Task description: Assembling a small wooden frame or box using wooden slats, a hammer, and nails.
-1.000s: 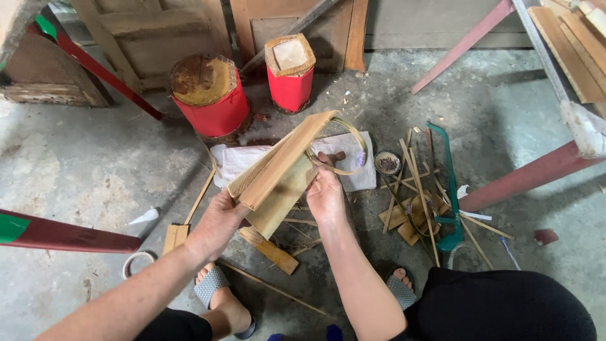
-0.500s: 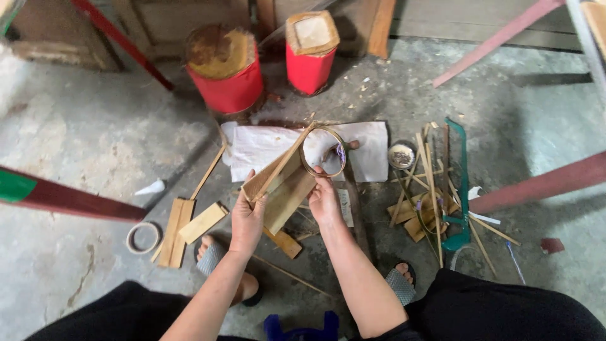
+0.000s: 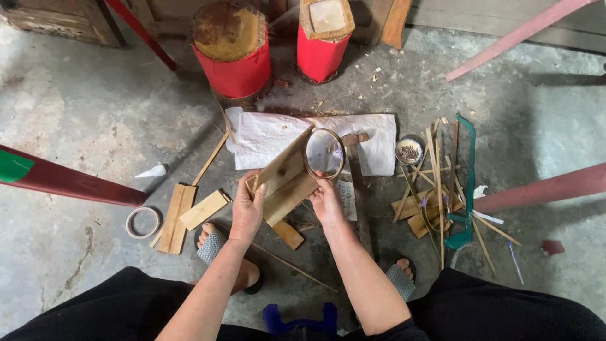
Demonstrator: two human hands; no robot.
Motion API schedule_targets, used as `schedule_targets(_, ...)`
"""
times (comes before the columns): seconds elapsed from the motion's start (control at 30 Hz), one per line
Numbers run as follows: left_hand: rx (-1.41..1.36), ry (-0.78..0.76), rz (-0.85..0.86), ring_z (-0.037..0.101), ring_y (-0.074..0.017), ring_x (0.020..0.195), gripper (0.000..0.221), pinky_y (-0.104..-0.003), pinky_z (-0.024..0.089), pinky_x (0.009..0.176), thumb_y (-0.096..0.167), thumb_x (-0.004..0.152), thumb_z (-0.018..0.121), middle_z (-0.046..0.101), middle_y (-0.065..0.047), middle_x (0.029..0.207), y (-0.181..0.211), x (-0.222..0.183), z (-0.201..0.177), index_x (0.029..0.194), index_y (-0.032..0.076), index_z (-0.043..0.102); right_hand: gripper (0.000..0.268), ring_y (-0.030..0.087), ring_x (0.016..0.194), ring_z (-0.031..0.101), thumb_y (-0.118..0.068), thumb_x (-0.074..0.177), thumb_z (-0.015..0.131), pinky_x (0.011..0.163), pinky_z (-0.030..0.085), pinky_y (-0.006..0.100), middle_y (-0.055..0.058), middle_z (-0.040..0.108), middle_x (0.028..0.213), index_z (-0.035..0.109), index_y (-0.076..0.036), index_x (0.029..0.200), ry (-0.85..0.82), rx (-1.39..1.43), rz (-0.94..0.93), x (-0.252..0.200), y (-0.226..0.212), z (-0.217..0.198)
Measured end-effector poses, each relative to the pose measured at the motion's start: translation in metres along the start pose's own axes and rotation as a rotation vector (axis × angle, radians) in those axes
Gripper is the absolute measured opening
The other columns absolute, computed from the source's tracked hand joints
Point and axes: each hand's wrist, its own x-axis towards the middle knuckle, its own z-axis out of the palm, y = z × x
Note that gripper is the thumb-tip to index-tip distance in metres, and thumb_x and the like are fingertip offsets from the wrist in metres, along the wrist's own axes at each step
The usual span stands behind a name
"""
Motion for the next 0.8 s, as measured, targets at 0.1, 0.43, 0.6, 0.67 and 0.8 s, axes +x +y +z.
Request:
schedule_targets(0.1, 0.015, -0.003, -0.009, 0.062, -0.0148, 0.108, 0.034, -0.044, 0.050, 0.103, 0.020, 0.104, 0.059, 0.070, -0.008, 0.117, -0.027, 0.002, -0.004, 0.137, 0.017, 0.052, 0.027, 0.021, 0.106, 0.064, -0.011, 0.087, 0.076, 0.102, 0.054, 0.044, 0.007, 0.068, 0.110, 0.069, -0.018, 0.112, 0.005, -0.018, 0.016, 0.014, 0.005, -0.013)
schedule_targets(0.43, -0.150, 0.091, -0.217, 0.061, -0.0164, 0.111, 0.028, -0.046, 0.050, 0.105, 0.029, 0.108, 0.053, 0.070, -0.007, 0.122, -0.084, -0.009, -0.024, 0.133, 0.019, 0.057, 0.039, 0.033, 0.106, 0.065, -0.011, 0.092, 0.070, 0.101, 0.054, 0.058, 0.015, 0.059, 0.115, 0.058, -0.013, 0.129, -0.007, -0.259, 0.033, 0.017, 0.029, -0.034)
schedule_targets(0.6, -0.313, 0.185, -0.282, 0.067, -0.0170, 0.107, 0.031, -0.046, 0.055, 0.100, 0.037, 0.108, 0.051, 0.070, -0.004, 0.122, -0.096, 0.012, -0.019, 0.135, 0.023, 0.056, 0.066, 0.044, 0.110, 0.068, -0.015, 0.097, 0.069, 0.102, 0.051, 0.059, 0.029, 0.055, 0.127, 0.036, -0.014, 0.153, -0.054, -0.499, -0.089, -0.030, -0.003, 0.014)
schedule_targets(0.67, -0.403, 0.226, -0.287, 0.068, -0.0213, 0.108, 0.034, -0.049, 0.057, 0.098, 0.040, 0.108, 0.052, 0.069, -0.006, 0.125, -0.125, 0.038, -0.008, 0.137, 0.023, 0.055, 0.065, 0.045, 0.111, 0.068, -0.015, 0.098, 0.067, 0.101, 0.052, 0.059, 0.032, 0.055, 0.129, 0.034, -0.012, 0.154, -0.058, -0.523, -0.094, -0.031, -0.011, 0.010)
schedule_targets(0.8, -0.640, 0.346, -0.285, 0.069, -0.0237, 0.110, 0.038, -0.049, 0.059, 0.097, 0.043, 0.106, 0.057, 0.066, -0.005, 0.130, -0.167, 0.081, 0.022, 0.139, 0.026, 0.052, 0.061, 0.048, 0.117, 0.065, -0.017, 0.099, 0.063, 0.103, 0.049, 0.060, 0.036, 0.057, 0.134, 0.039, 0.001, 0.152, -0.072, -0.571, -0.079, -0.044, -0.031, 0.007)
